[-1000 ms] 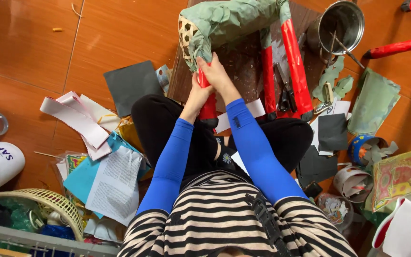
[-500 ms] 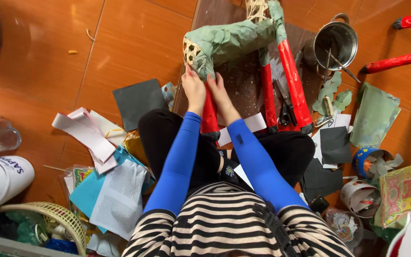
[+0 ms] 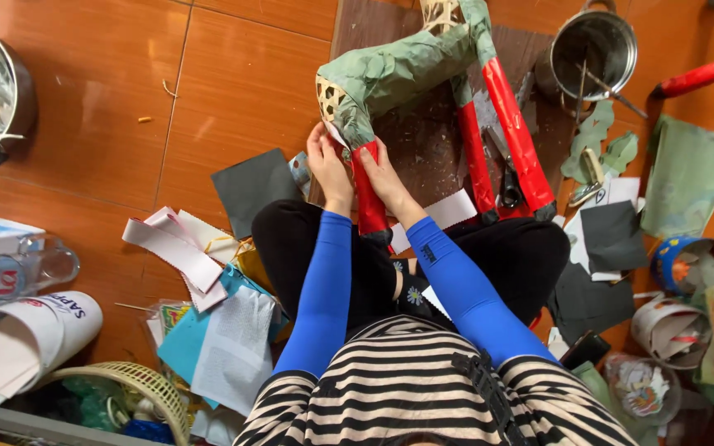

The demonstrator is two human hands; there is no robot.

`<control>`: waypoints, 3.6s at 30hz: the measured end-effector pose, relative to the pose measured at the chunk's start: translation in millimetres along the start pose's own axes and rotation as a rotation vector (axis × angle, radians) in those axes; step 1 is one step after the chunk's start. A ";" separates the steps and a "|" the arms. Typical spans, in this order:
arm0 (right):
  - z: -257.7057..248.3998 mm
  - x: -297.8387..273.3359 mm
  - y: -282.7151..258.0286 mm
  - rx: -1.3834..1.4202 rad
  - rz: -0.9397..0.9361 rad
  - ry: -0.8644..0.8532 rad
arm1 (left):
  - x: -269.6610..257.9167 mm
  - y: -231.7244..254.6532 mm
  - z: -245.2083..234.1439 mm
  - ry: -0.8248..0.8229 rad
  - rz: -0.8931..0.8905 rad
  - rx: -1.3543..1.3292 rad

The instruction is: Applying red decorative tape to the legs of a giraffe model while sitting on the floor

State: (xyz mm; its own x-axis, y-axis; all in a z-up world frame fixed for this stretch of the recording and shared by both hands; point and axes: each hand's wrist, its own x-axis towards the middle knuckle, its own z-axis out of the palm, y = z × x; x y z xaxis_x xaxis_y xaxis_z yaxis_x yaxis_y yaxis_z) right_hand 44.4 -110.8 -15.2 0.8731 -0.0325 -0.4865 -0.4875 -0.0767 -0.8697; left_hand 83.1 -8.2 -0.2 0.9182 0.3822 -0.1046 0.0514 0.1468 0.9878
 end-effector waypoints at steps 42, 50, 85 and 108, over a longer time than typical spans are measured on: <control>-9.7 -147.8 -235.1 0.692 -0.246 -0.443 | -5.2 212.8 -141.5 -0.473 -0.512 -0.550; 36.7 -141.8 -193.3 0.534 -0.404 -0.449 | -12.0 271.1 -202.5 -0.349 -0.019 -0.084; -197.2 -186.3 90.1 -1.242 -0.273 0.512 | -75.4 268.5 -207.2 0.021 0.564 0.188; -188.3 -297.8 69.2 -0.366 0.129 -0.116 | -159.1 69.7 -15.8 -1.655 0.100 0.836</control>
State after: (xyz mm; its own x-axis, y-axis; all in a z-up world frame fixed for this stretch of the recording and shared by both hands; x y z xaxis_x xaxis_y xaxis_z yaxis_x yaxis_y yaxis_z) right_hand -247.6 -294.1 85.1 0.7877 0.0458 -0.6144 -0.5396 -0.4301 -0.7238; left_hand -65.6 -44.4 83.5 0.3039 -0.8849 -0.3530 -0.3365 -0.4464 0.8292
